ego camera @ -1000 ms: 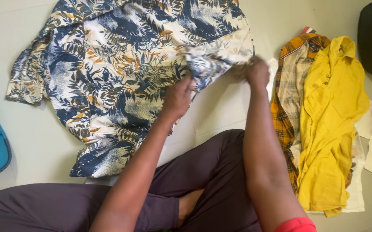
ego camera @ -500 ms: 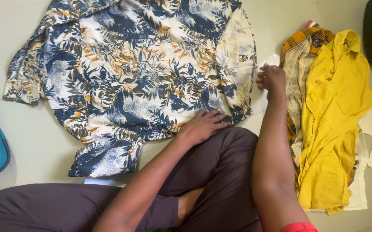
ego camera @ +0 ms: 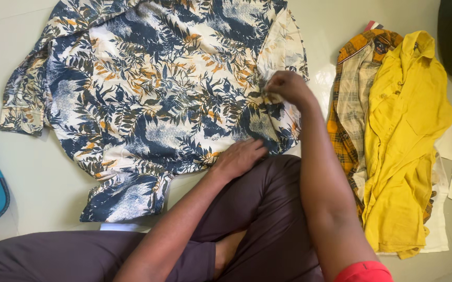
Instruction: The person buttons a patterned shirt while sitting on the floor, then proceeds to fold the shirt by laying it flat and turning the sleeves and body inward.
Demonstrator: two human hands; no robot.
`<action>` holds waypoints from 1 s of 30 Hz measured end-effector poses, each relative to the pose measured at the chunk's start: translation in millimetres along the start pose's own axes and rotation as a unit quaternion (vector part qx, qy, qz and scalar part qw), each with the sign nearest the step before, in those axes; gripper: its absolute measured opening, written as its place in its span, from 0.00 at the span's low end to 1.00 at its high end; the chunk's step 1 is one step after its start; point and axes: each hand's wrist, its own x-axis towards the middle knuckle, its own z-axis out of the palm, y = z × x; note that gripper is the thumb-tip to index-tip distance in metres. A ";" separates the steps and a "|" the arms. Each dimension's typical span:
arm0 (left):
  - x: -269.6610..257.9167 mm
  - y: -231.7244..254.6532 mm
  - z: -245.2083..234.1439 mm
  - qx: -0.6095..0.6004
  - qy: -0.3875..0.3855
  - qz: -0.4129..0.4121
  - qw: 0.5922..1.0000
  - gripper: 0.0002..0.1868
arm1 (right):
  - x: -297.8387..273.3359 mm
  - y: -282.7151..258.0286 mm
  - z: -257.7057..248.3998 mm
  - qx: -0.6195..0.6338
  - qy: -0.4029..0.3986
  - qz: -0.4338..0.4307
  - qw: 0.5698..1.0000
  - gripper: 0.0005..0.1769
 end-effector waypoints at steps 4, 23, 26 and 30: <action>0.0 -1.8 -3.9 -0.076 -0.028 -0.009 0.997 0.03 | -8.2 69.1 -28.6 0.283 0.149 0.115 0.940 0.08; 1.9 -5.0 -4.6 -0.096 -0.052 -0.004 0.994 0.07 | -1.5 63.7 -23.6 0.047 0.076 0.235 0.968 0.23; 2.2 -2.0 -7.3 -0.112 -0.039 -0.007 0.993 0.07 | -5.5 71.7 -21.2 0.177 0.122 0.201 0.956 0.18; 0.8 -1.3 -7.3 -0.110 -0.046 -0.022 0.993 0.06 | -24.9 76.0 -31.2 0.399 0.185 0.092 0.893 0.16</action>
